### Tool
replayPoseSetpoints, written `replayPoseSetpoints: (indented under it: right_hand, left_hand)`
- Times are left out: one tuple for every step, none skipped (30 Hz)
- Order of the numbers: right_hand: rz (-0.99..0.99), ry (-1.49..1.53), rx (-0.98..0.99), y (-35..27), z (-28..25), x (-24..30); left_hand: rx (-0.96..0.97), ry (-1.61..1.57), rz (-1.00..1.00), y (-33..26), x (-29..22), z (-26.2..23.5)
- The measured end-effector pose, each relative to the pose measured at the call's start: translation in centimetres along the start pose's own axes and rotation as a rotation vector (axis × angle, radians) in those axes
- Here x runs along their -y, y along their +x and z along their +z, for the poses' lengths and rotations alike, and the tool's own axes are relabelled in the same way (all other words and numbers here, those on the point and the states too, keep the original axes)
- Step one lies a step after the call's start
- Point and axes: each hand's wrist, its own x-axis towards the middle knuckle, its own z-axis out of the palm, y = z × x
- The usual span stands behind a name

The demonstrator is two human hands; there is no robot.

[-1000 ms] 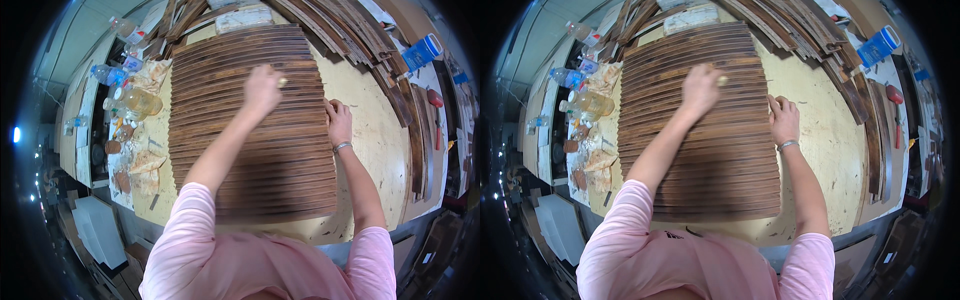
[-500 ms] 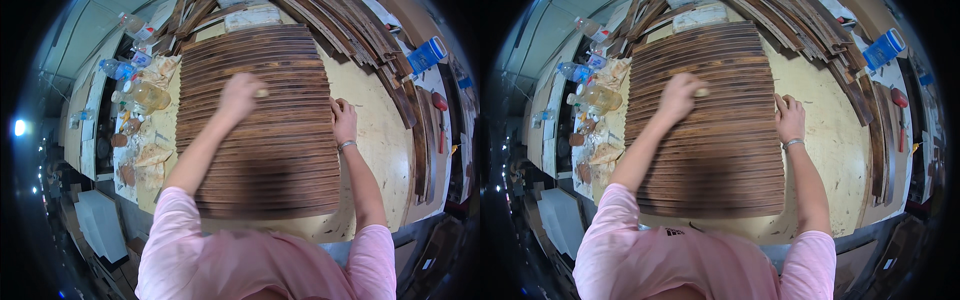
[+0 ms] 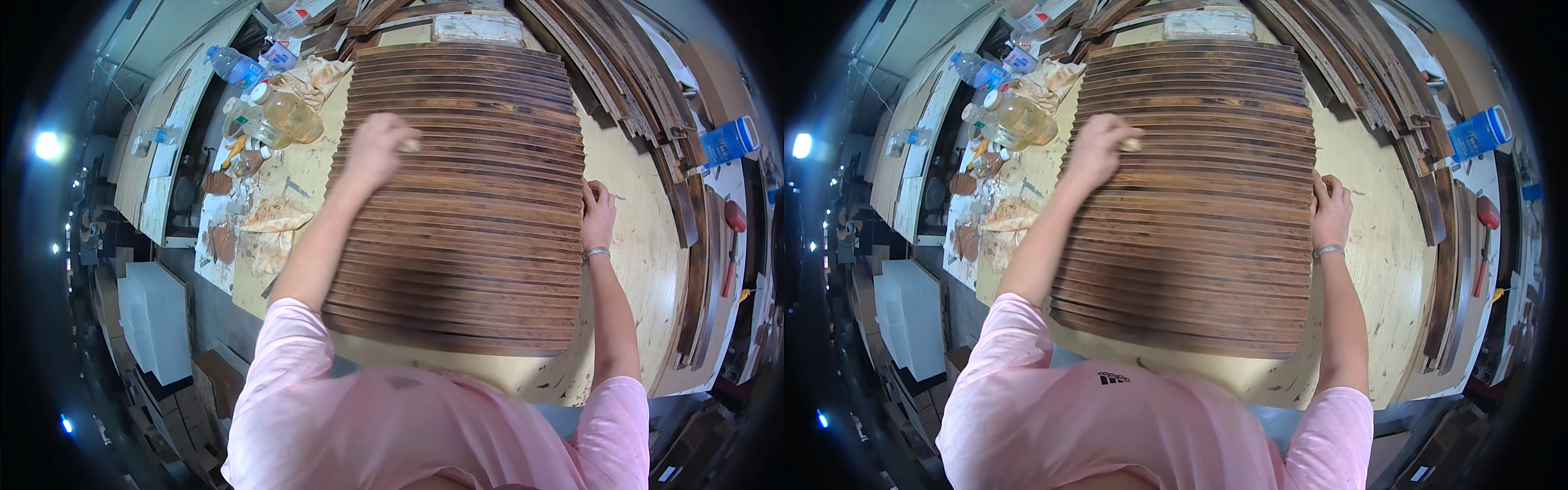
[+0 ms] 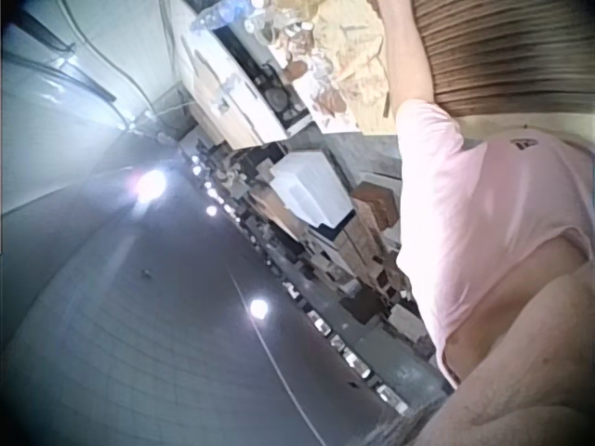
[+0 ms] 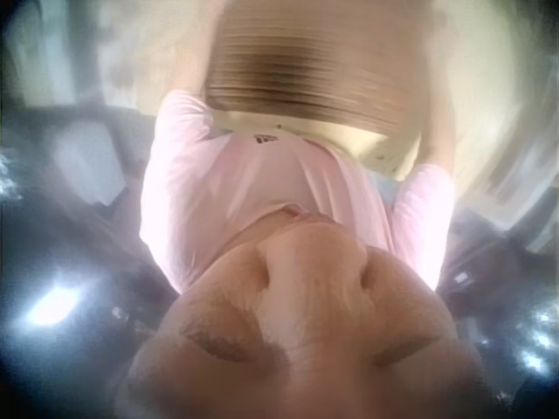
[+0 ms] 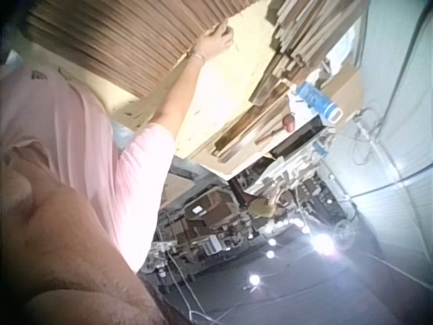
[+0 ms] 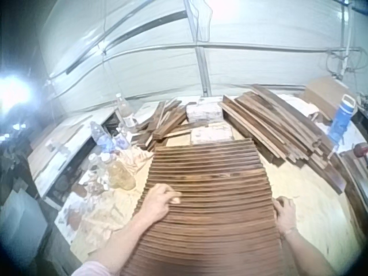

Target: The person wipes down a slatted wooden panel with a cloth and a wooden block, handling a separate wooden slat and applying a substance to its surface.

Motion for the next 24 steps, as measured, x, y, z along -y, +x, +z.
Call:
replayPoseSetpoints:
  right_hand:
    - [0.001, 0.000, 0.005, 0.0, 0.0, 0.1]
    - [0.007, -0.003, 0.010, 0.0, -0.1, 0.2]
    - [0.014, -0.007, 0.016, 0.0, -0.3, 0.5]
    - [0.020, -0.008, 0.023, 0.0, -0.4, 0.7]
    - [0.014, -0.008, 0.015, 0.0, -0.4, 0.7]
    - [0.008, -0.008, 0.006, 0.1, -0.3, 0.4]
    - [-0.003, -0.005, 0.000, 0.1, -0.1, 0.4]
    - [-0.002, -0.013, -0.001, 0.1, 0.0, 0.4]
    - [-0.003, -0.016, -0.008, 0.1, 0.1, 0.3]
    - [-0.004, -0.021, -0.011, -0.1, 0.1, 0.2]
    - [-0.004, -0.027, -0.015, -0.1, 0.1, 0.0]
    - [-0.018, -0.028, -0.019, 0.0, 0.1, -0.2]
    - [-0.025, -0.027, -0.023, 0.0, 0.2, -0.2]
    - [-0.029, -0.025, -0.029, 0.0, 0.1, -0.1]
    - [-0.020, -0.020, -0.029, 0.1, 0.1, 0.1]
    - [-0.004, -0.019, -0.023, 0.1, -0.1, 0.4]
    - [0.003, -0.014, -0.018, 0.1, -0.2, 0.7]
    - [0.003, -0.015, -0.015, 0.0, 0.0, 0.7]
    - [0.000, -0.018, -0.017, 0.0, 0.0, 0.6]
    - [0.002, -0.027, -0.019, 0.0, 0.0, 0.3]
    - [0.003, -0.022, -0.021, 0.1, 0.0, 0.1]
    - [0.003, -0.018, -0.022, 0.1, 0.0, 0.1]
    - [0.007, -0.016, -0.021, -0.1, -0.1, -0.1]
    - [-0.003, -0.015, -0.026, -0.1, -0.1, -0.2]
  left_hand:
    - [-0.032, 0.015, -0.079, -1.9, 3.3, -0.9]
    - [-0.055, 0.116, -0.163, -3.6, 5.7, -2.4]
    - [-0.076, 0.217, -0.245, -5.1, 7.4, -3.7]
    - [-0.101, 0.274, -0.302, -6.0, 8.2, -4.5]
    - [-0.125, 0.328, -0.356, -6.6, 8.7, -5.0]
    - [-0.150, 0.382, -0.410, -7.0, 9.1, -5.2]
    - [-0.144, 0.283, -0.310, -6.7, 7.9, -4.9]
    - [-0.143, 0.180, -0.212, -5.5, 5.8, -3.7]
    - [-0.147, 0.077, -0.113, -4.8, 4.6, -3.2]
    - [-0.112, 0.047, -0.106, -4.7, 4.8, -3.2]
    - [-0.076, 0.016, -0.098, -4.4, 5.1, -3.2]
    - [-0.040, -0.015, -0.088, -4.3, 5.4, -3.1]
    - [-0.069, 0.083, -0.167, -4.8, 6.2, -3.3]
    - [-0.097, 0.183, -0.241, -5.5, 7.4, -3.9]
    - [-0.124, 0.283, -0.314, -5.9, 8.4, -3.9]
    - [-0.131, 0.288, -0.370, -5.3, 7.4, -3.9]
    - [-0.130, 0.210, -0.323, -4.6, 6.3, -3.1]
    - [-0.128, 0.132, -0.276, -3.6, 4.8, -1.7]
    - [-0.131, 0.053, -0.229, -2.3, 2.9, -0.1]
    - [-0.128, 0.053, -0.150, -0.7, -0.2, 1.4]
    - [-0.126, 0.054, -0.072, 0.9, -3.5, 3.1]
    - [-0.101, -0.051, -0.022, 2.4, -5.7, 5.3]
    - [-0.131, -0.117, 0.042, 4.1, -8.6, 7.3]
    - [-0.108, -0.182, 0.078, 5.6, -11.5, 8.9]
